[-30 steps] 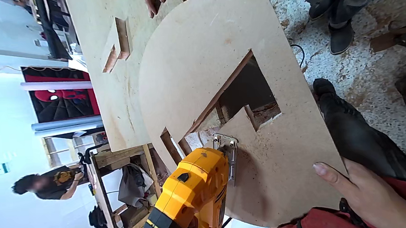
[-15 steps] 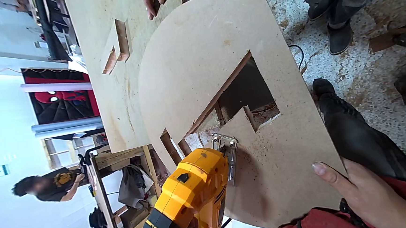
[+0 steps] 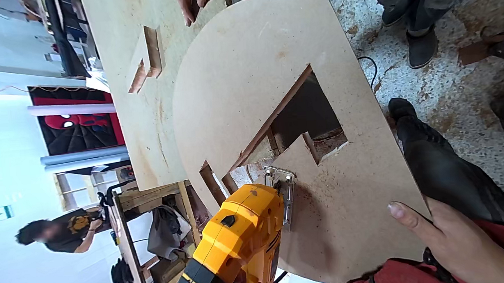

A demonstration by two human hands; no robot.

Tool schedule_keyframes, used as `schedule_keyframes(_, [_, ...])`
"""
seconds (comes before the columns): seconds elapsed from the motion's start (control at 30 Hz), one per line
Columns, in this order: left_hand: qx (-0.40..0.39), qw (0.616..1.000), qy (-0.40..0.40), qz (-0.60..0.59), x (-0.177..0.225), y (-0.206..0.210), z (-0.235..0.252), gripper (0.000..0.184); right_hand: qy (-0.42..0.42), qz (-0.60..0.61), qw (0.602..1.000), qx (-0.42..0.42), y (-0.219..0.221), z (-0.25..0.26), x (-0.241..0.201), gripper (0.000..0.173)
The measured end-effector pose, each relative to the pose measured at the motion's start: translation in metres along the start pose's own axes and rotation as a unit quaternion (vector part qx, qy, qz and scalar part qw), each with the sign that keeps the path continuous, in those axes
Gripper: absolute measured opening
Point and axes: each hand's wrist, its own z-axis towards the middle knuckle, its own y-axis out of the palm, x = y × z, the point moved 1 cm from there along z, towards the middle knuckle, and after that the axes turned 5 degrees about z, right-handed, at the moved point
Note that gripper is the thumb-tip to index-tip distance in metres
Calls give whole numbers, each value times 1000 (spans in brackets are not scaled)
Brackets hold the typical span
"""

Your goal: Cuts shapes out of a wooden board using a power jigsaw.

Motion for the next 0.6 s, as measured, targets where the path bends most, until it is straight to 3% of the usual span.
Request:
schedule_keyframes(0.2, [-9,999,43,-2,-8,0,4,21,-1,1,1000,2,1,0,0,65])
schedule_keyframes(0.6, [-14,998,58,1,-15,-7,3,23,-3,1,1000,6,2,0,0,65])
